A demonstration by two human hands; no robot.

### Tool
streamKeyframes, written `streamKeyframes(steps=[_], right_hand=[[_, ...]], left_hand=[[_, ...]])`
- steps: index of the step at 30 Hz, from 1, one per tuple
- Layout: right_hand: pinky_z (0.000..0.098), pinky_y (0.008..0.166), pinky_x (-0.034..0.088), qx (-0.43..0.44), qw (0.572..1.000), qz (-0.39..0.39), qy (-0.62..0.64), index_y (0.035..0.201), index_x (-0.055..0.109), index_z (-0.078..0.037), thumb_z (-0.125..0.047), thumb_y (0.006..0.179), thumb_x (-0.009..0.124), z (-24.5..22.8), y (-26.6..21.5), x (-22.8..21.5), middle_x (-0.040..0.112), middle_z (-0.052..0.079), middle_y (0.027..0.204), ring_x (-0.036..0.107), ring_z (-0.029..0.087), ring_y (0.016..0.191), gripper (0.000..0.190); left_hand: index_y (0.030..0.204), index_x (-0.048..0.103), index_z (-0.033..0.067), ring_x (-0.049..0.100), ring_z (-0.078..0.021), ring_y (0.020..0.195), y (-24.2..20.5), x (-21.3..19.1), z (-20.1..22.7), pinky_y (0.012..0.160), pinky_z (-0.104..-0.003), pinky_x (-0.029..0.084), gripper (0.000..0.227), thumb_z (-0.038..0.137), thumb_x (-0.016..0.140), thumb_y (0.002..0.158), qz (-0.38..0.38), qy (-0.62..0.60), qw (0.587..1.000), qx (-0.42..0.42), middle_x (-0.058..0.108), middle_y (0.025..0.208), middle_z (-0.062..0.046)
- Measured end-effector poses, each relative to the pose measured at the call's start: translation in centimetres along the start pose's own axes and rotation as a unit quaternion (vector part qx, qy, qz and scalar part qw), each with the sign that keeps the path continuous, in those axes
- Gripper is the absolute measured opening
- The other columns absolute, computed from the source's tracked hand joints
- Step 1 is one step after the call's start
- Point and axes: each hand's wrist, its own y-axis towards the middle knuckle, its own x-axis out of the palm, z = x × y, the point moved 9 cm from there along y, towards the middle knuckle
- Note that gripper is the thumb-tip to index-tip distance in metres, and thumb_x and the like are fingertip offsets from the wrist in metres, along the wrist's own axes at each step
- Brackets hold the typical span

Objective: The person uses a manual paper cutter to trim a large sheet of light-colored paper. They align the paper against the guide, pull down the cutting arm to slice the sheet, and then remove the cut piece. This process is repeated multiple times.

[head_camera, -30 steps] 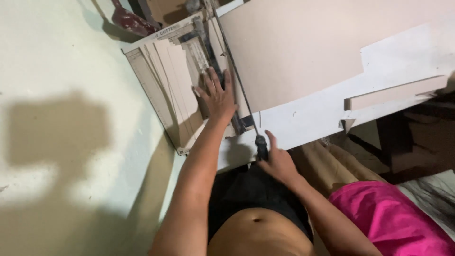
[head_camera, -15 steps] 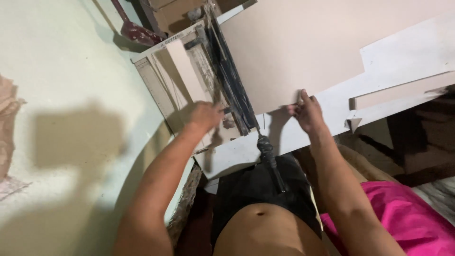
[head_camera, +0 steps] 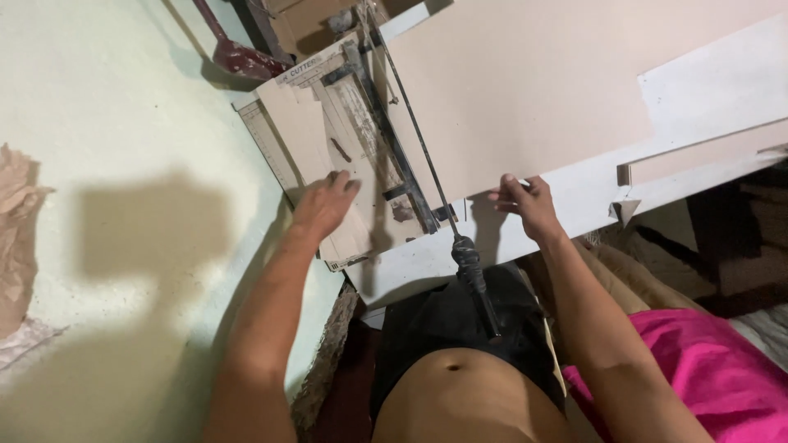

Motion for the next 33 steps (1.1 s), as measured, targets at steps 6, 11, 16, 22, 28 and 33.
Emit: streamKeyframes(steps=[6, 11, 16, 22, 28, 33], right_hand=[[0.049, 0.08, 0.064, -0.002, 0.998, 0.006, -0.055, 0.13, 0.059, -0.006, -0.035, 0.106, 0.067, -0.4, 0.1, 0.7, 0.072, 0.017, 0.101, 0.074, 0.028, 0.09, 0.038], [0.0536, 0.068, 0.062, 0.016, 0.985, 0.005, -0.172, 0.115, 0.069, 0.002, -0.047, 0.107, 0.064, -2.3, -0.7, 0.5, 0.07, 0.023, 0.09, 0.073, 0.032, 0.074, 0.051], [0.0587, 0.086, 0.057, -0.069, 0.827, -0.079, -0.552, 0.164, 0.027, -0.024, -0.036, 0.094, 0.048, -16.7, -17.6, 9.8, 0.077, 0.023, 0.095, 0.073, 0.049, 0.09, 0.074], [0.0521, 0.076, 0.061, 0.023, 0.692, -0.149, -0.706, 0.159, 0.011, -0.015, -0.029, 0.096, 0.05, -2.5, -16.7, 10.4, 0.075, 0.026, 0.093, 0.076, 0.046, 0.088, 0.076], [0.0619, 0.077, 0.055, -0.076, 0.764, -0.136, -0.626, 0.153, 0.02, -0.013, -0.023, 0.091, 0.058, 5.1, -10.2, 7.8, 0.073, 0.028, 0.088, 0.073, 0.052, 0.083, 0.074], [0.0534, 0.066, 0.056, 0.062, 0.926, -0.196, -0.318, 0.161, 0.024, -0.024, -0.062, 0.083, 0.057, -11.2, -20.3, 8.9, 0.069, 0.031, 0.072, 0.07, 0.048, 0.071, 0.093]], left_hand=[[0.16, 0.023, 0.0202, 0.028, -0.0495, 0.149, 4.0, -6.0, 7.9, 0.119, -0.065, 0.021, 0.079, 0.039, 0.068, 0.097, 0.077, -0.146, 0.982, -0.095, 0.027, 0.16, -0.028], [0.166, -0.004, 0.0127, 0.006, -0.0576, 0.151, 6.8, -3.5, 9.2, 0.12, -0.068, 0.016, 0.117, 0.045, 0.08, 0.09, 0.029, -0.127, 0.973, -0.191, -0.002, 0.165, -0.036], [0.165, -0.006, 0.0117, -0.001, -0.0566, 0.151, 7.8, -1.3, 8.5, 0.115, -0.075, 0.016, 0.12, 0.036, 0.082, 0.087, 0.037, -0.157, 0.966, -0.201, -0.011, 0.165, -0.032], [0.165, 0.003, 0.0109, -0.001, -0.0578, 0.15, 8.2, -1.8, 8.3, 0.114, -0.079, 0.013, 0.116, 0.026, 0.085, 0.083, 0.055, -0.179, 0.964, -0.189, -0.007, 0.164, -0.032], [0.166, 0.006, 0.0115, 0.001, -0.0562, 0.151, 8.6, -1.0, 7.8, 0.114, -0.079, 0.01, 0.116, 0.028, 0.085, 0.083, 0.07, -0.176, 0.965, -0.183, -0.005, 0.166, -0.031], [0.161, 0.029, 0.0199, 0.002, -0.0449, 0.155, 9.2, -0.3, 8.8, 0.118, -0.072, 0.008, 0.085, 0.029, 0.077, 0.092, 0.092, -0.057, 0.989, -0.097, 0.004, 0.169, -0.018]])
